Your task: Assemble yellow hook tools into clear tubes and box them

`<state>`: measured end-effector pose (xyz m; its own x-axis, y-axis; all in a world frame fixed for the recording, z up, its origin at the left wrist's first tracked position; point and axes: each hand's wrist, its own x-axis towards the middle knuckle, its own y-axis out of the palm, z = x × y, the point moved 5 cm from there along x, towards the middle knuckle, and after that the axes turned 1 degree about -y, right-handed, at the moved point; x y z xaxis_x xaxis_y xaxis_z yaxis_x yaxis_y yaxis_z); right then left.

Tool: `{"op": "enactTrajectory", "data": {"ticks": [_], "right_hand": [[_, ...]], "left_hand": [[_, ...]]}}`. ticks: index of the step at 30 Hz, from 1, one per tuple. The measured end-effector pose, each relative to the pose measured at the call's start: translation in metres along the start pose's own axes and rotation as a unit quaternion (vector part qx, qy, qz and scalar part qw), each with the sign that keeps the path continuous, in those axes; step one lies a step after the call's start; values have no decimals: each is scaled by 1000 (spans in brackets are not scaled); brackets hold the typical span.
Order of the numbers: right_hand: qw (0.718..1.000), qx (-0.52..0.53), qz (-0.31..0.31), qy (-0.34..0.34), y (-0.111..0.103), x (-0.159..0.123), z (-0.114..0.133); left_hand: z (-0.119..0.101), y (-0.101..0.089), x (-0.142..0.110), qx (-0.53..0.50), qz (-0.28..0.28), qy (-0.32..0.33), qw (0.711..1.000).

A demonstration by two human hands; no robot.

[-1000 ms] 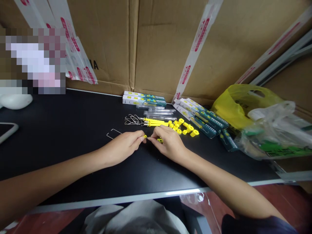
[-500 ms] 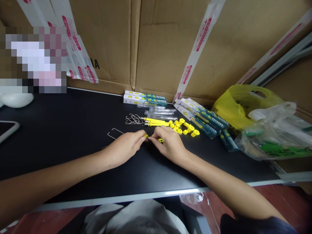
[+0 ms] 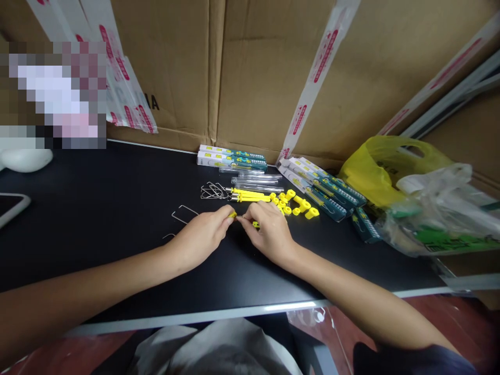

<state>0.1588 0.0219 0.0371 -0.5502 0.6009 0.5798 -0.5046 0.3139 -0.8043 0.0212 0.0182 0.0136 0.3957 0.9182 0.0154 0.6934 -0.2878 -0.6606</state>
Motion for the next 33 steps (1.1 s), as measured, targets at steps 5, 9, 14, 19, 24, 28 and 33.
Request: {"op": "enactTrajectory", "data": {"ticks": [5, 9, 14, 19, 24, 28, 33], "right_hand": [[1000, -12, -27, -10, 0, -2, 2], [999, -8, -37, -14, 0, -3, 1], [999, 33, 4, -12, 1, 2, -4], [987, 146, 70, -12, -1, 12, -16], [981, 147, 120, -47, -4, 14, -18], [983, 111, 131, -62, -5, 14, -16], [982, 110, 142, -62, -4, 14, -15]], "left_hand": [[-5, -3, -3, -3, -27, 3, 1000], [-8, -3, -5, 15, -34, 10, 999], [-4, -4, -1, 24, -23, 16, 999], [2, -5, 2, -44, 50, 15, 998], [8, -5, 2, -83, 112, -19, 990], [6, -6, 1, -72, 126, -25, 989], [1, -7, 0, -66, 121, -24, 990]]}}
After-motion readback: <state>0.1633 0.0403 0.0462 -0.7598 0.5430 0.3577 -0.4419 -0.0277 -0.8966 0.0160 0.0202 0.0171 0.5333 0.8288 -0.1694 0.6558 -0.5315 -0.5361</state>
